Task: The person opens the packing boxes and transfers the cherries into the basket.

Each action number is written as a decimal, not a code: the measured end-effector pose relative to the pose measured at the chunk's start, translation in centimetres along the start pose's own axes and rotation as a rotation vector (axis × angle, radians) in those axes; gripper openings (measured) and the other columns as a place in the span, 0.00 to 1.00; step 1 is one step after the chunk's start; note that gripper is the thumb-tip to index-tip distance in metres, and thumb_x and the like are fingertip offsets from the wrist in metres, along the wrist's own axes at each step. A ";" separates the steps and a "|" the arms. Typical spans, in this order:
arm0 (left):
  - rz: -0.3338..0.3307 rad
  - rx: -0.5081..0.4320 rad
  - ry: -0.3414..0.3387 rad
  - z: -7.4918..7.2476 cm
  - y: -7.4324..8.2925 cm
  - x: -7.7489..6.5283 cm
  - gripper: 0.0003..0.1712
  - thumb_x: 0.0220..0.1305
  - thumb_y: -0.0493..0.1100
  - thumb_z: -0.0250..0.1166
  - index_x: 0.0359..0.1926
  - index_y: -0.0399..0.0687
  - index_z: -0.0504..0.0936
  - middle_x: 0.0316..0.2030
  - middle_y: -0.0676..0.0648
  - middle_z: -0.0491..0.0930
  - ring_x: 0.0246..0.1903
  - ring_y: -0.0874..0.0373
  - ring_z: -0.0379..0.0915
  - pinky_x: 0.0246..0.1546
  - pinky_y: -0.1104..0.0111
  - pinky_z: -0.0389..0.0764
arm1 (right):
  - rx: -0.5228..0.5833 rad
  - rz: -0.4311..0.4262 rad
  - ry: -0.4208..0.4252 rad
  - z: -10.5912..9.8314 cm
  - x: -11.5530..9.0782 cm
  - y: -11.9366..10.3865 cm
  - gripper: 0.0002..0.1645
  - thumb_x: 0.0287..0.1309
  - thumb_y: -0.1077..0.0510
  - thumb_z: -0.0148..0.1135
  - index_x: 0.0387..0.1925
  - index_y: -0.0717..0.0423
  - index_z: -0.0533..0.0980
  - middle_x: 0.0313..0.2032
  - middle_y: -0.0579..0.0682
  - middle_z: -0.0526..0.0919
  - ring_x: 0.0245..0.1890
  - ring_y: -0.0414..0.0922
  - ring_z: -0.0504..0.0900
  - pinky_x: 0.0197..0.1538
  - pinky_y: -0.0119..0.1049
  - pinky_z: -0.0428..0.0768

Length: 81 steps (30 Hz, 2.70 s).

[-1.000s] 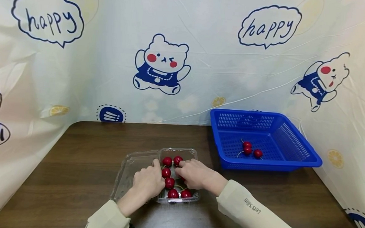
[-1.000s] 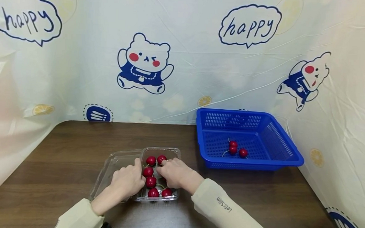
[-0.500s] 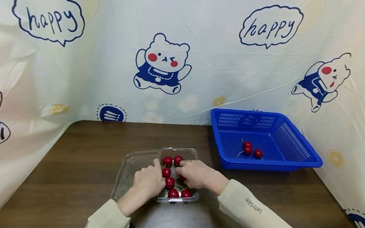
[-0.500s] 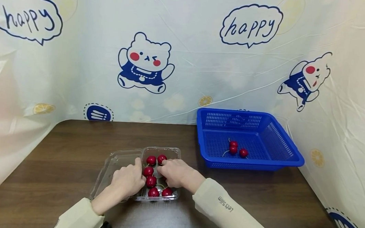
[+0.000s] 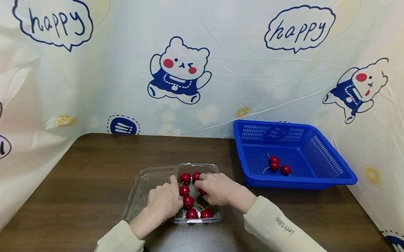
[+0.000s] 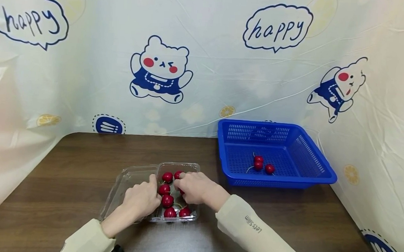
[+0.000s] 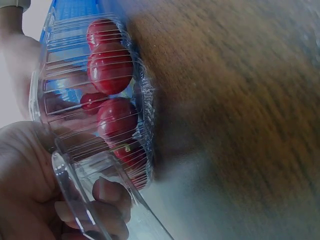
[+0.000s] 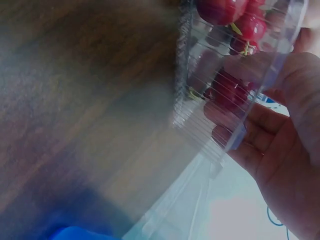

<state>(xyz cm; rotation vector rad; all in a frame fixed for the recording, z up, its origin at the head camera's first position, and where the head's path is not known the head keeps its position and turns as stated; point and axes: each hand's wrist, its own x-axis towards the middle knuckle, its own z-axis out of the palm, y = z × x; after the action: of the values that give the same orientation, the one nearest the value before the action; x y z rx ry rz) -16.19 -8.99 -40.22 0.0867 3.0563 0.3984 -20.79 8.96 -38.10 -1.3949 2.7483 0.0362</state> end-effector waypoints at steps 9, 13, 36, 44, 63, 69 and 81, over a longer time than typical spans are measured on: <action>0.002 -0.009 -0.001 0.1 0.0 0.0 0.24 0.53 0.43 0.61 0.46 0.33 0.67 0.21 0.39 0.80 0.17 0.46 0.76 0.18 0.53 0.75 | 0.003 0.024 0.002 -1.1 -0.6 0.4 0.16 0.51 0.60 0.65 0.43 0.48 0.82 0.37 0.48 0.83 0.32 0.42 0.80 0.34 0.39 0.84; 0.004 -0.010 0.010 0.1 -0.1 0.0 0.23 0.52 0.43 0.62 0.45 0.34 0.67 0.22 0.38 0.81 0.19 0.44 0.77 0.18 0.53 0.76 | 0.005 0.022 0.031 -1.7 -0.9 0.6 0.15 0.50 0.60 0.64 0.42 0.48 0.82 0.37 0.48 0.82 0.32 0.43 0.79 0.33 0.40 0.83; 0.025 -0.017 0.052 0.2 0.0 -0.1 0.19 0.50 0.41 0.60 0.41 0.35 0.67 0.22 0.37 0.82 0.19 0.43 0.77 0.17 0.53 0.75 | 0.019 0.036 0.184 -3.8 -2.1 2.4 0.13 0.51 0.59 0.65 0.42 0.48 0.82 0.35 0.48 0.83 0.31 0.42 0.77 0.35 0.39 0.82; 0.030 -0.011 0.058 0.2 -0.1 -0.1 0.21 0.51 0.42 0.60 0.43 0.33 0.67 0.22 0.37 0.82 0.19 0.43 0.77 0.17 0.52 0.75 | 0.049 0.098 0.210 -4.9 -2.6 3.7 0.15 0.52 0.60 0.65 0.44 0.51 0.82 0.37 0.50 0.83 0.33 0.44 0.78 0.36 0.41 0.83; 0.019 -0.013 0.041 0.1 -0.1 -0.1 0.23 0.51 0.42 0.60 0.45 0.33 0.67 0.22 0.37 0.82 0.19 0.43 0.78 0.18 0.52 0.76 | 0.143 0.357 0.282 -5.6 -5.0 8.7 0.17 0.55 0.59 0.65 0.48 0.54 0.80 0.47 0.56 0.82 0.42 0.51 0.80 0.46 0.51 0.83; 0.019 -0.007 0.040 0.0 0.0 -0.1 0.22 0.50 0.41 0.60 0.44 0.33 0.67 0.23 0.37 0.82 0.20 0.42 0.78 0.19 0.51 0.76 | 0.151 0.391 0.271 -6.0 -5.5 9.5 0.17 0.55 0.59 0.65 0.48 0.54 0.80 0.47 0.57 0.82 0.44 0.52 0.80 0.49 0.52 0.83; 0.014 -0.005 0.032 0.2 0.0 0.1 0.22 0.51 0.42 0.60 0.44 0.33 0.67 0.24 0.36 0.83 0.20 0.43 0.78 0.18 0.52 0.76 | 0.118 0.397 0.293 -6.8 -6.9 11.5 0.18 0.54 0.61 0.64 0.48 0.57 0.80 0.48 0.60 0.82 0.44 0.55 0.80 0.48 0.57 0.81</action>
<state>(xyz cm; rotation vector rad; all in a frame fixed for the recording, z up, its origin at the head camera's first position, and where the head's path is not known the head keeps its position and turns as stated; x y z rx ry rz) -16.22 -8.90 -40.44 0.1024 3.0873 0.4126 -26.30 21.03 -30.89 -0.8688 3.1607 -0.3314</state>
